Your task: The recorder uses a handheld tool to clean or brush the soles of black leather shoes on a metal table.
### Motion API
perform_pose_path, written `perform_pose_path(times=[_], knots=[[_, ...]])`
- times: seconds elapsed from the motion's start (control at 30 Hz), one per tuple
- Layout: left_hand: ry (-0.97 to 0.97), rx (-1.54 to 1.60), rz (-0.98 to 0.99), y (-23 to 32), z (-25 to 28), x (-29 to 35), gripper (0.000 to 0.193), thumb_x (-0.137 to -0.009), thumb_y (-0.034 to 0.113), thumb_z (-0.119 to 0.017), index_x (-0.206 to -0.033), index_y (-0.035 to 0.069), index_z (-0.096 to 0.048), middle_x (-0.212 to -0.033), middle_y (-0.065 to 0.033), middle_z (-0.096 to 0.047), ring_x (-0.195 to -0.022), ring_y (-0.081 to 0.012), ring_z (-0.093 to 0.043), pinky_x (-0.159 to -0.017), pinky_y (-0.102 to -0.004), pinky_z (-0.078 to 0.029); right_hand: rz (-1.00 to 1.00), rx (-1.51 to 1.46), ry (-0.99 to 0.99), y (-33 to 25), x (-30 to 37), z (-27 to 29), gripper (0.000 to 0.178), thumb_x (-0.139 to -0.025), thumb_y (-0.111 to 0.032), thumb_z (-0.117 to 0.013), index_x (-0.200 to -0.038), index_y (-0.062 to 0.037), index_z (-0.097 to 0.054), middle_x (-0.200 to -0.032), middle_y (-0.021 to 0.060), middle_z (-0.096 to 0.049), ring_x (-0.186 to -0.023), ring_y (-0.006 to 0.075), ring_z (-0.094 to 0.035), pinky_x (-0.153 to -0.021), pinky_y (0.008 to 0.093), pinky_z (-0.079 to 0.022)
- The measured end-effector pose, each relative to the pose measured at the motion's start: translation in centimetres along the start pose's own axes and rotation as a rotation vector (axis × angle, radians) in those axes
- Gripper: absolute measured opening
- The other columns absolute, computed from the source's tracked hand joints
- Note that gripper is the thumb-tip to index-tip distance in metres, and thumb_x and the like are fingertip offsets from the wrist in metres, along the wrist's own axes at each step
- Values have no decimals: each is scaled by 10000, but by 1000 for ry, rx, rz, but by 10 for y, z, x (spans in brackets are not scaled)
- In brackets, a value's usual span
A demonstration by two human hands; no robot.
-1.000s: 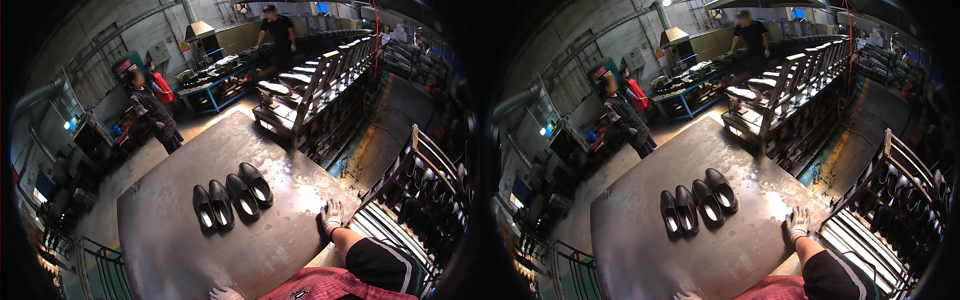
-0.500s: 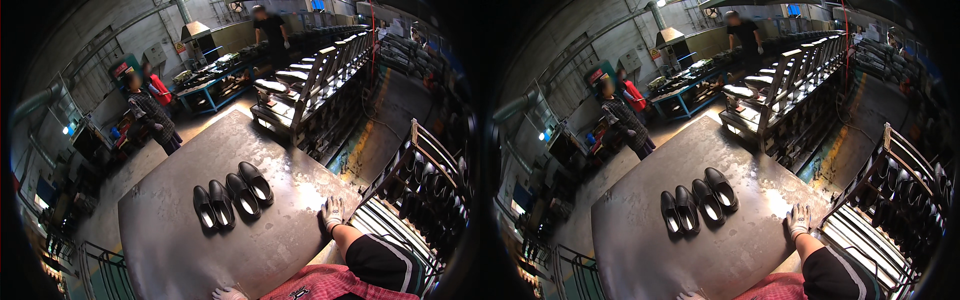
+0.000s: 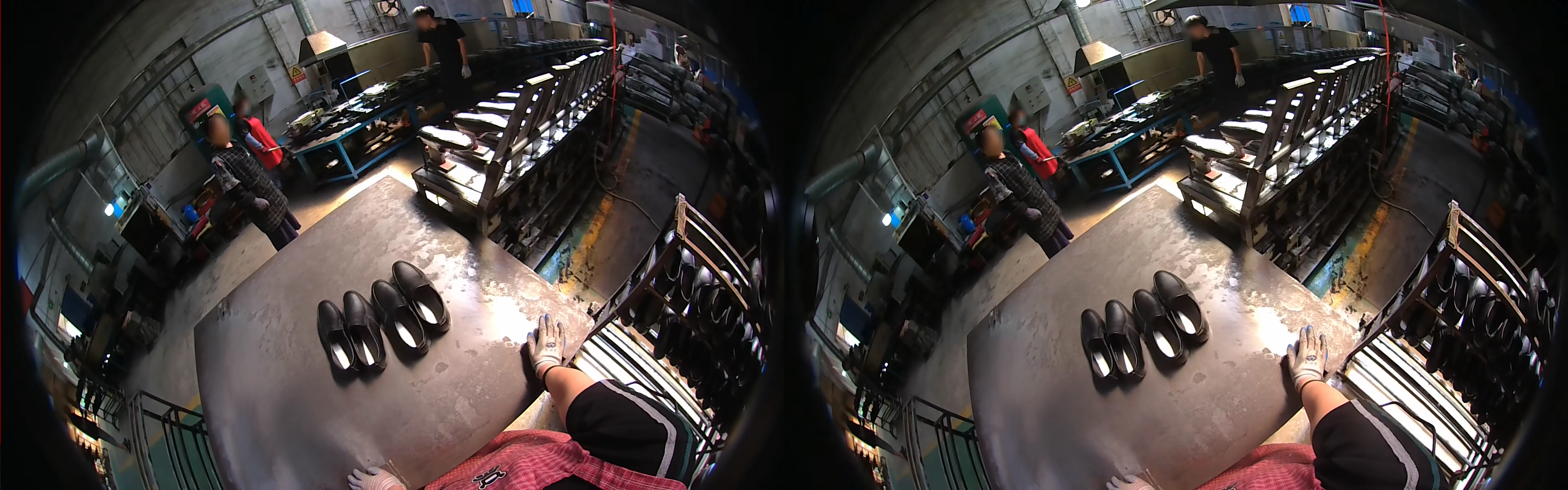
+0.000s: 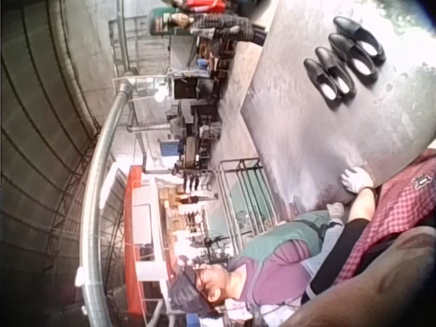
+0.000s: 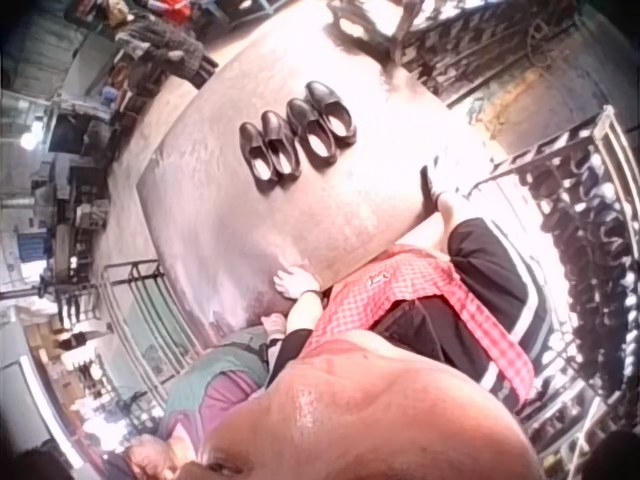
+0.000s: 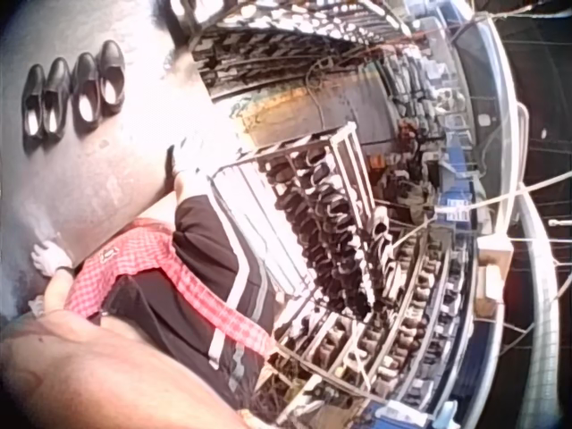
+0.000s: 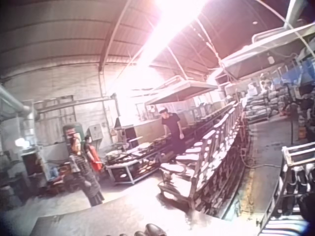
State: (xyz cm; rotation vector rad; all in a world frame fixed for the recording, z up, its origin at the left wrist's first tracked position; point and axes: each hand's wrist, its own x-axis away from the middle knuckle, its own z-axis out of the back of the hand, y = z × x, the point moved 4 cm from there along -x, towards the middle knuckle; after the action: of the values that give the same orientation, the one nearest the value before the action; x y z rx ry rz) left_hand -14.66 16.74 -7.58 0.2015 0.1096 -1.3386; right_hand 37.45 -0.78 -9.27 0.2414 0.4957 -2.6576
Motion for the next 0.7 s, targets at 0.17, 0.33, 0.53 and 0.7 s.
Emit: perform_pose_path(times=[0.17,0.33,0.53,0.7], knots=[[15,10,-7,-1,-1,0,492,-987,406,-479,-1287,25,-566,-1378,-247,-514,-1249,-417,-495,-1020,-535,-431,-30,4,-76,-1,-1,2,609,-936,-422,-535,-1392,-18,-512,-1537,175,-394,-1422,345,-339,-1224,465,-150],[-5,3,-11,-1,-3,1,534,-976,448,-491,-1301,30,-558,-1394,-241,-502,-1262,-419,-486,-1026,-530,-428,-24,22,-87,4,-3,-5,620,-928,-437,-536,-1380,-12,-519,-1533,190,-392,-1420,346,-345,-1229,465,-134],[-30,-10,23,-1,-3,0,524,-984,437,-470,-1318,43,-556,-1398,-222,-504,-1266,-399,-487,-1022,-528,-431,-38,24,-109,-2,-2,5,680,-926,-460,-521,-1433,-12,-457,-1541,198,-378,-1429,341,-335,-1233,463,-107],[-14,-16,18,-1,-2,-1,501,-983,419,-476,-1303,44,-569,-1389,-217,-515,-1257,-392,-494,-1018,-523,-434,-34,12,-142,0,-4,5,744,-917,-502,-522,-1473,-22,-404,-1560,187,-355,-1455,322,-301,-1236,466,-84]])
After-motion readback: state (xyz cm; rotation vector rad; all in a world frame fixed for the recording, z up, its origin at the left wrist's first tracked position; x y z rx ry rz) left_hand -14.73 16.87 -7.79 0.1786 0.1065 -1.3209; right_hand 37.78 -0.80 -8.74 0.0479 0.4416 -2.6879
